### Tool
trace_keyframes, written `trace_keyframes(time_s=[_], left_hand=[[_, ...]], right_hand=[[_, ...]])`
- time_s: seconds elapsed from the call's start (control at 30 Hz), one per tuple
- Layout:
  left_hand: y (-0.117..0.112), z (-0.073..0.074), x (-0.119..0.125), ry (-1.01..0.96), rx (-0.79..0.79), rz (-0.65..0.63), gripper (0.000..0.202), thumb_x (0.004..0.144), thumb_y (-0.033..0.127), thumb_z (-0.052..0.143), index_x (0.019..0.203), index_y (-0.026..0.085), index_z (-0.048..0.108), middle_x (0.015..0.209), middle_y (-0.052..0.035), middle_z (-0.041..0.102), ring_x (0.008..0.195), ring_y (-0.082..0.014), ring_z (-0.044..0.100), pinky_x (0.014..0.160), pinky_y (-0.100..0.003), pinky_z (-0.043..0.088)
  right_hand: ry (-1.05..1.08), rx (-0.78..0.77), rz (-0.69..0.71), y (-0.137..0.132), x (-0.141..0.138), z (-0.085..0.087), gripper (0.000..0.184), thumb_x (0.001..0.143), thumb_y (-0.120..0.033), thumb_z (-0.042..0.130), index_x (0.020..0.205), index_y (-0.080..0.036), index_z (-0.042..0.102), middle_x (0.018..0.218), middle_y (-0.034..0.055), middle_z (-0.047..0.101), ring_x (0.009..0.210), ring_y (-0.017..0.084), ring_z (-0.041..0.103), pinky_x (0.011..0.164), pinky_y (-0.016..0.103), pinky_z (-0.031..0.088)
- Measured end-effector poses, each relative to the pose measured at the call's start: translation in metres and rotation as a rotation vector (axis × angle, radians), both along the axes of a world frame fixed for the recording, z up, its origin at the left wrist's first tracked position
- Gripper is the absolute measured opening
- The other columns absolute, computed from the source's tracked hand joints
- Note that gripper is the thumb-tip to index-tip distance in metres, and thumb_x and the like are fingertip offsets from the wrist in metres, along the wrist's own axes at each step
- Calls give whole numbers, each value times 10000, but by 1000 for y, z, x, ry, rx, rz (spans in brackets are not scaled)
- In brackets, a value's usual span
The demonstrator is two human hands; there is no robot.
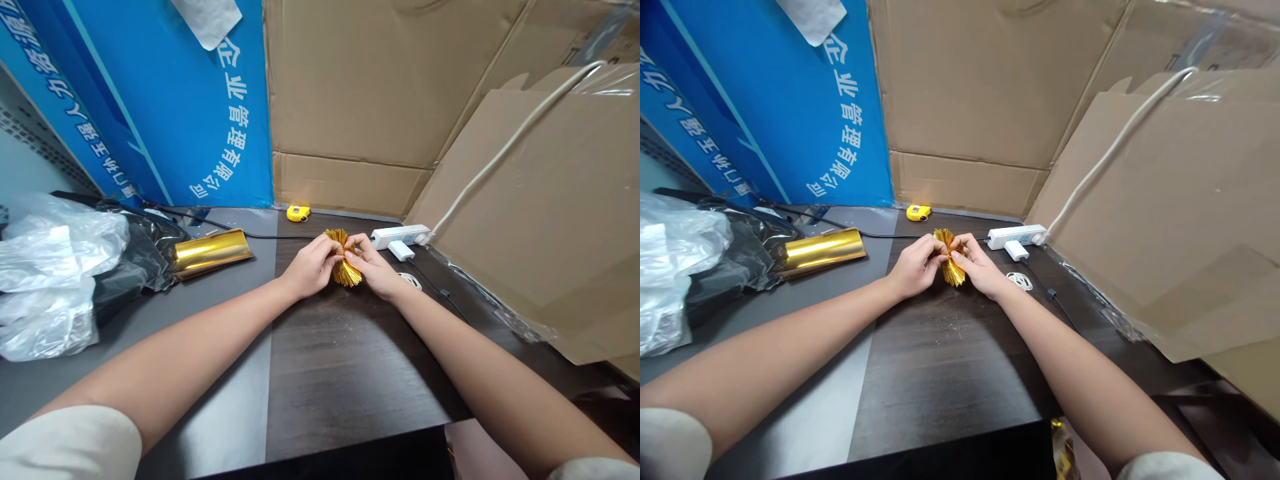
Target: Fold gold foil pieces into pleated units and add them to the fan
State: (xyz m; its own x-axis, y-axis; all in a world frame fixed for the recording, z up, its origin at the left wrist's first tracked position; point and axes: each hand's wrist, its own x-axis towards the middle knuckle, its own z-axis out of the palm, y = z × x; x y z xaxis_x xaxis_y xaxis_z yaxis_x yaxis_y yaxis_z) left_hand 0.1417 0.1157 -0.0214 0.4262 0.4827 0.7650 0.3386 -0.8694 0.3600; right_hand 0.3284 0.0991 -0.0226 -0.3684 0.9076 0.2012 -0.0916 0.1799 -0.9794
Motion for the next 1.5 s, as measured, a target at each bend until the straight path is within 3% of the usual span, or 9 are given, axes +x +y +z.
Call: trace_keyframes(time_s=[0.27, 0.47, 0.63, 0.87, 1.07, 1.33, 1.5], left_hand=[[0, -2, 2, -84, -21, 121, 74, 960, 168, 508, 891, 196, 515, 861, -20, 605, 826, -117, 569, 748, -221, 464], [2, -2, 3, -37, -37, 73, 99, 961, 179, 502, 865, 202, 511, 858, -17, 598, 830, -119, 570, 759, -221, 476], [3, -3, 2, -21, -80, 65, 95, 960, 198, 510, 866, 198, 523, 866, -26, 589, 846, -126, 565, 777, -232, 485], [2, -1, -1, 9, -172, 62, 115, 963, 285, 514, 909, 195, 562, 919, -32, 591, 833, -126, 568, 768, -244, 486], [5, -3, -1, 4, -287, 111, 131, 952, 286, 476, 913, 195, 562, 901, -27, 629, 812, -129, 576, 764, -251, 466], [6, -2, -1, -13, -428, 164, 135, 926, 309, 490, 912, 202, 571, 804, 8, 658, 695, -106, 560, 667, -228, 390], [7, -1, 0, -25, -467, 177, 137, 921, 309, 489, 908, 201, 571, 777, 10, 652, 677, -104, 554, 656, -227, 383]], right_hand=[[0, -4, -4, -2, -5, -1, 499, 822, -579, 745, 1073, -262, 452, 1084, 22, 597, 997, 173, 593, 821, 290, 480], [84, -69, -27, -4, -9, 0, 543, 819, -576, 730, 1117, -288, 380, 1168, 28, 604, 984, 176, 633, 741, 288, 501], [120, -107, -29, -6, -10, 2, 564, 810, -586, 727, 1112, -300, 347, 1115, 13, 612, 946, 183, 650, 806, 339, 530], [46, -44, -60, -3, -7, 3, 536, 858, -621, 637, 1139, -324, 290, 1078, 5, 596, 847, 170, 637, 764, 347, 526], [-246, 144, -122, 8, 15, 13, 506, 857, -610, 625, 1068, -285, 300, 982, 8, 574, 764, 161, 582, 697, 317, 478], [-882, 370, -202, 8, 50, 35, 427, 829, -371, 670, 1170, -221, 460, 947, 63, 649, 783, 242, 589, 763, 379, 439], [-1074, 373, -175, 10, 50, 28, 562, 821, -375, 693, 1302, -184, 474, 1139, 143, 664, 1040, 336, 632, 881, 445, 476]])
